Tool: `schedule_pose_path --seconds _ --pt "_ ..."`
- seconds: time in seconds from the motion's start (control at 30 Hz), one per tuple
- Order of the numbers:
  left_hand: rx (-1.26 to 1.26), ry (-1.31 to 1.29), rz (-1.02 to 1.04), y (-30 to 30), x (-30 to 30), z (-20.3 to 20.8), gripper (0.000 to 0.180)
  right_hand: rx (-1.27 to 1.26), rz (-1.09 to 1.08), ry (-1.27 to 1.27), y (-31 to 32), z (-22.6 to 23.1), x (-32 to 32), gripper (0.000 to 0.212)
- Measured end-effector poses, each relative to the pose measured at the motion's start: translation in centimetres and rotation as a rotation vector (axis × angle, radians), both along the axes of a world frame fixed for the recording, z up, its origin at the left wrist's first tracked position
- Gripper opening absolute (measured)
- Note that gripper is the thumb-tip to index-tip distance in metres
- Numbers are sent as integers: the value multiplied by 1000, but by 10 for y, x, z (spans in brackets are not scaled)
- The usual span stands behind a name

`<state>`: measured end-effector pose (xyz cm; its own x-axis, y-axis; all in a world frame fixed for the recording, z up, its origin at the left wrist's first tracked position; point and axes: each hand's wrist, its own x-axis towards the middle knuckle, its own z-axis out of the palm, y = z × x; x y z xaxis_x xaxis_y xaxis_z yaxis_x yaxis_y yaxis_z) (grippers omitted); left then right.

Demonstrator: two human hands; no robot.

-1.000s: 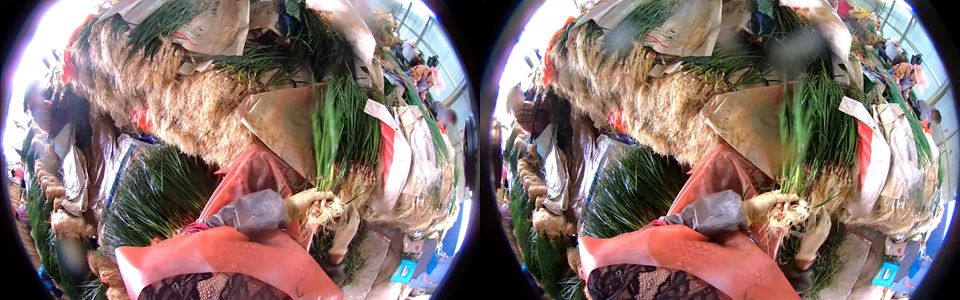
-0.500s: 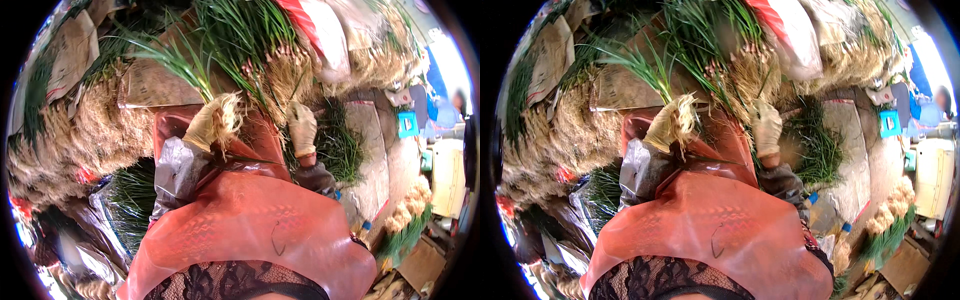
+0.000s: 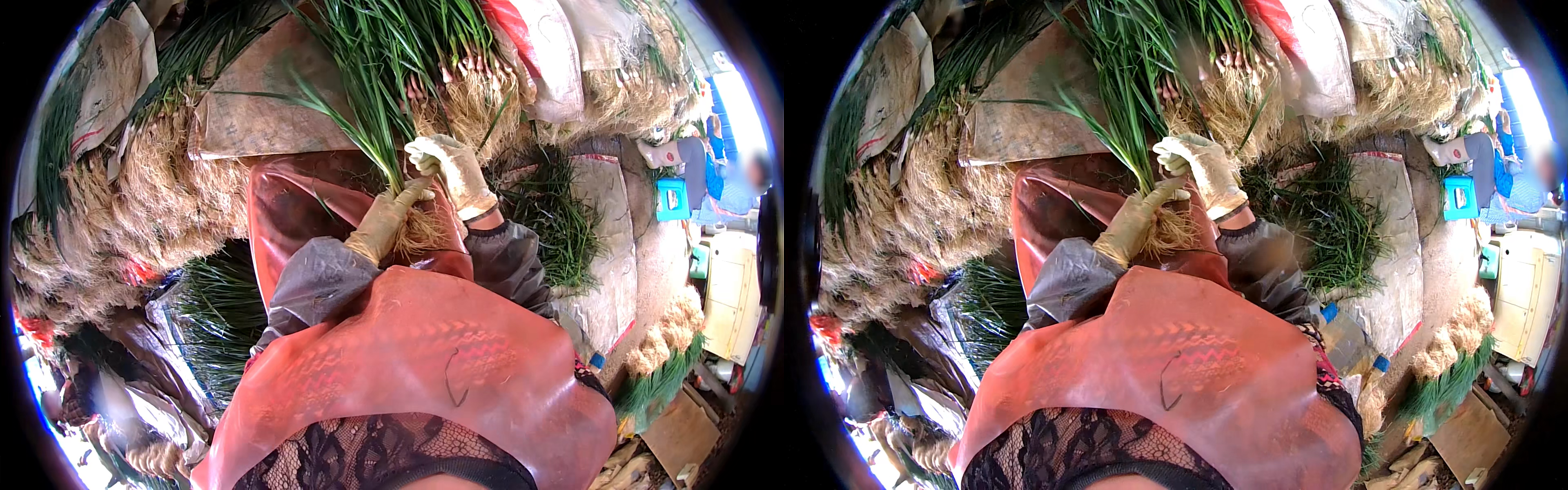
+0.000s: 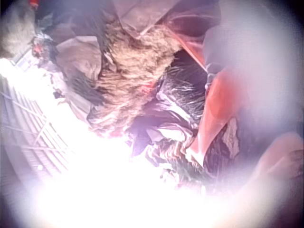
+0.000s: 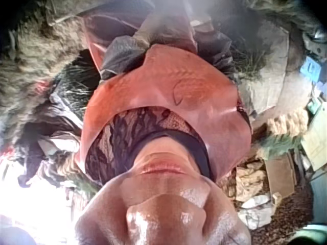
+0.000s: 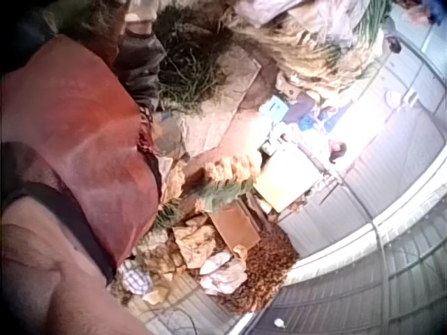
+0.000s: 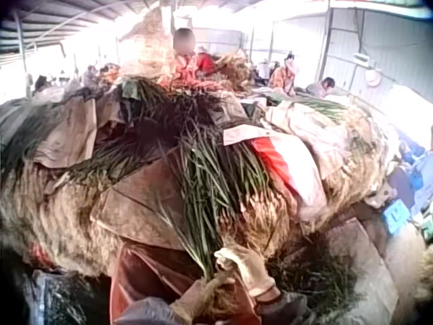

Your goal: The person gathers green onions, cleans the roots by hand, and organizes them into bunches at a processing facility.

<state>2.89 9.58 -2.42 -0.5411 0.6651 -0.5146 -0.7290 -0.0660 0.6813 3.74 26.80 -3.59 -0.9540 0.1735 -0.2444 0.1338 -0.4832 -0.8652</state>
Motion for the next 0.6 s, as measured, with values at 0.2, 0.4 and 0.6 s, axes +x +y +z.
schedule_pose_path --seconds 0.2,0.4,0.6 --pt "99 70 85 -23 -12 1 29 1412 145 -426 8 -3 39 37" --pt "0 -40 18 -17 6 8 33 715 261 -24 -13 14 36 19" --pt "7 -52 -56 -27 1 17 19 950 265 569 -23 6 -1 22"
